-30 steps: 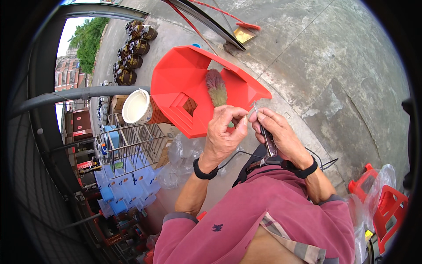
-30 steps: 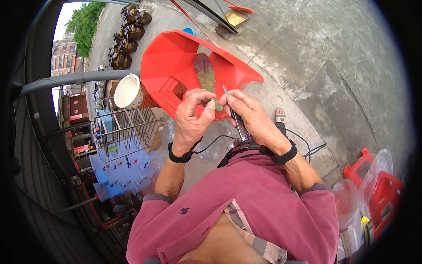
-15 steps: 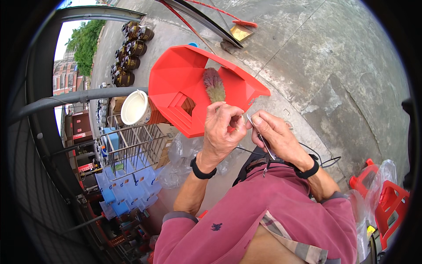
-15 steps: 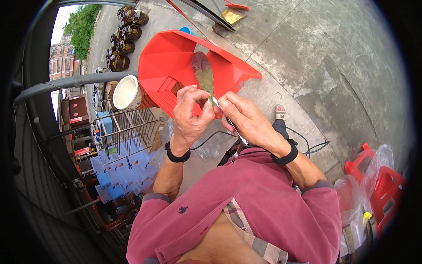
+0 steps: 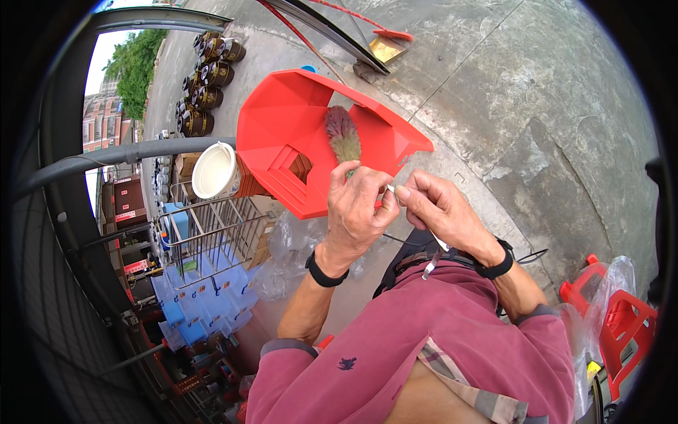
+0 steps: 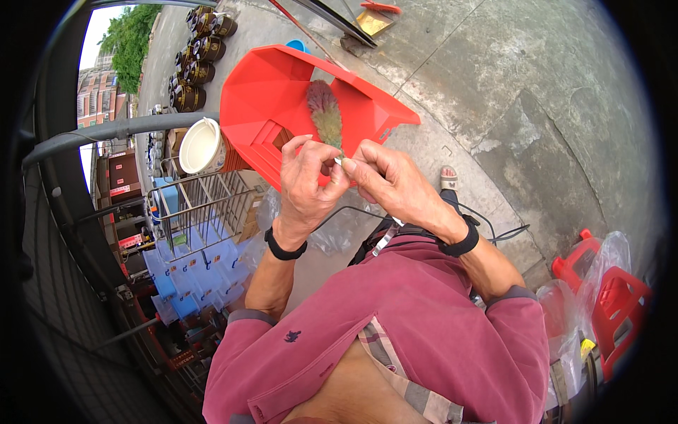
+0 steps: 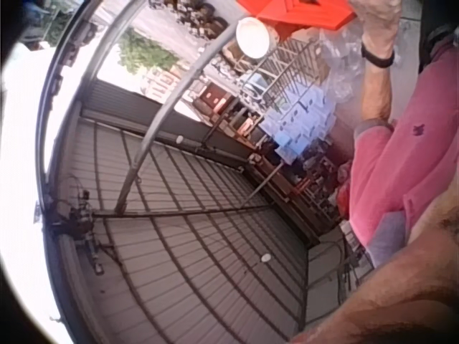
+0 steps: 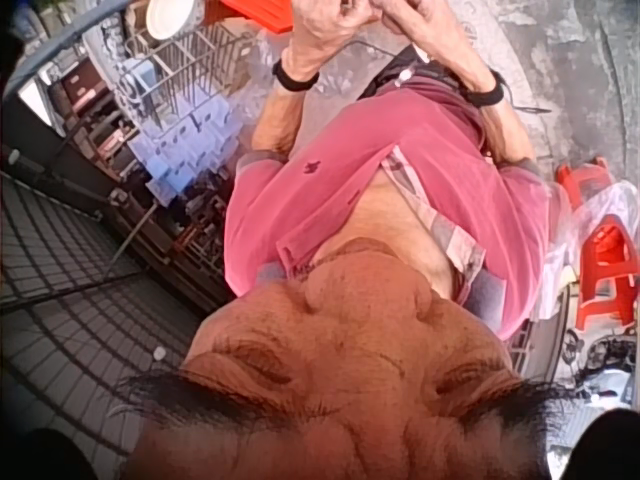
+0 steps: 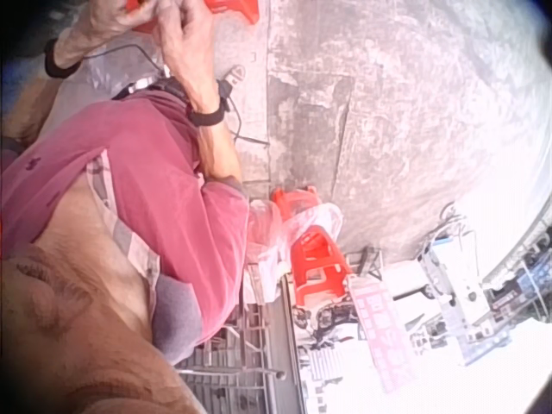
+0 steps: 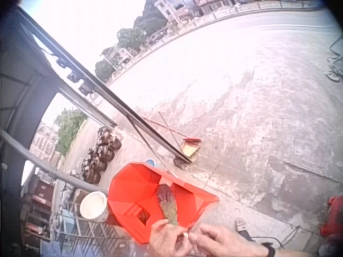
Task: The person repeatedly inserts a small white cylindrical object into a thin wire and twists the wire to secure it. The hands work continuously with the same small components throughout the clip.
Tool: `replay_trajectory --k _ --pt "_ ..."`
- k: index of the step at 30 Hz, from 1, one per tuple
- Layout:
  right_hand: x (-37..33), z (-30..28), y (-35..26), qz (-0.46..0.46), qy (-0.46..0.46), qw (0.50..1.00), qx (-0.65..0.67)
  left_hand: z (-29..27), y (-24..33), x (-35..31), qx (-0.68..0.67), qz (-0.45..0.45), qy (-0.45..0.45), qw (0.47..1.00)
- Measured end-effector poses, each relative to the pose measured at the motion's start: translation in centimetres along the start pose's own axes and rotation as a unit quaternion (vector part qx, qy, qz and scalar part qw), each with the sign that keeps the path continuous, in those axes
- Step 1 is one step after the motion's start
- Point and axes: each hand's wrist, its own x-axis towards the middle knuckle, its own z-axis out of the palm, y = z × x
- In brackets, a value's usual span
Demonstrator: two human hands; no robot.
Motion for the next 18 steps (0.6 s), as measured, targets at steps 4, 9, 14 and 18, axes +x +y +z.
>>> replay_trajectory --k 4,9,14,18 --pt "0.1 -0.3 0.4 -0.035 0.03 0.996 -0.075 0.0 -0.1 0.1 0.017 -0.006 -0.01 1.0" --pt "0.0 -0.6 0.9 -0.042 0.053 0.994 -0.084 0.1 -0.1 0.3 0.006 -0.017 -0.02 1.0" --pt "0.7 -1.3 0.9 -0.042 0.037 0.995 -0.08 0.6 -0.3 0.5 -0.008 -0.017 -0.033 0.999" --pt "1.2 -2.0 0.1 -0.032 0.017 0.996 -0.083 0.7 -0.4 0.7 -0.036 -0.028 -0.04 0.998"
